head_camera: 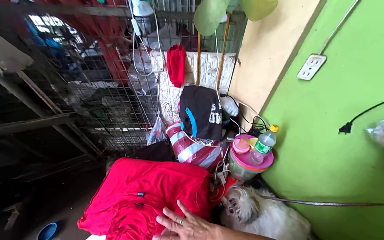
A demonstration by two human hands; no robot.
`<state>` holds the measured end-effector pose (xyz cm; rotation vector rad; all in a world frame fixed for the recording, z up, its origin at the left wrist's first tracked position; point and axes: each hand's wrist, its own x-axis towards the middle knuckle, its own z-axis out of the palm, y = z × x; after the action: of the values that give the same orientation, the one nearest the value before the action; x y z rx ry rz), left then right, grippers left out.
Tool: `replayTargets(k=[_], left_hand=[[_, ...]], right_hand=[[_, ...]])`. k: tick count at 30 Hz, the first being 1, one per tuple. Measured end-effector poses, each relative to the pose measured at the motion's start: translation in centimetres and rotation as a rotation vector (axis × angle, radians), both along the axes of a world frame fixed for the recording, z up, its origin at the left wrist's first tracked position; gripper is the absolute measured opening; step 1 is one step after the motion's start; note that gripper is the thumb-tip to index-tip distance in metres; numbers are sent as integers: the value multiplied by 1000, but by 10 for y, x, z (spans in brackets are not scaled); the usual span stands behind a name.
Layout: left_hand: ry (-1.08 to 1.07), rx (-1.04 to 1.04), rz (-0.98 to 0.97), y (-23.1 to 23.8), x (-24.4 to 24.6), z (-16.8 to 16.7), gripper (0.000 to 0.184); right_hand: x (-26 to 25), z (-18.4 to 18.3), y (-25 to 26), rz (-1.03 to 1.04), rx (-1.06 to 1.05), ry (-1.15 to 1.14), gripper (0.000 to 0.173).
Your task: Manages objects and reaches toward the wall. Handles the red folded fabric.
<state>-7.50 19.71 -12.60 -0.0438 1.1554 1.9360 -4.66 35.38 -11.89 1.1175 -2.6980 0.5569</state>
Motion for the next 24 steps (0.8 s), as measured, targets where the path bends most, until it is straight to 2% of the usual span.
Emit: replayTargets(k=[2,3,6,7,10,13,16,18,20,22,24], left_hand=[[71,-43,70,13,-13,-4,26],[113,-84,85,20,-23,-6,25],[145,-189,139,37,-52,-22,26],[147,-234,166,40,-57,-31,26],[157,-365,216,39,-57,-61,26],[170,-408,215,37,-56,-72,26],[147,-383,215,34,-60,-78,23],[131,-371,222,34,-62,-81,22],[116,-362,226,34,-62,-82,22],[105,-347,216,32,-63,-85,22],[99,-337,207,31,-64,-86,22]], right_hand=[[-2,13,15,-83,-47,-150,89],[-7,23,27,-171,-107,-173,84],[-42,67,93,-601,-255,-73,46],[-57,81,121,-756,-363,-94,41],[-102,90,206,-1142,-823,-137,44],[-144,75,275,-1411,-1094,-136,51],[-167,63,307,-1554,-1196,-284,63],[-174,53,320,-1598,-1110,-391,68],[-178,41,332,-1600,-1018,-417,56],[-180,34,339,-1595,-999,-313,37],[-178,37,337,-1588,-1023,-173,32]])
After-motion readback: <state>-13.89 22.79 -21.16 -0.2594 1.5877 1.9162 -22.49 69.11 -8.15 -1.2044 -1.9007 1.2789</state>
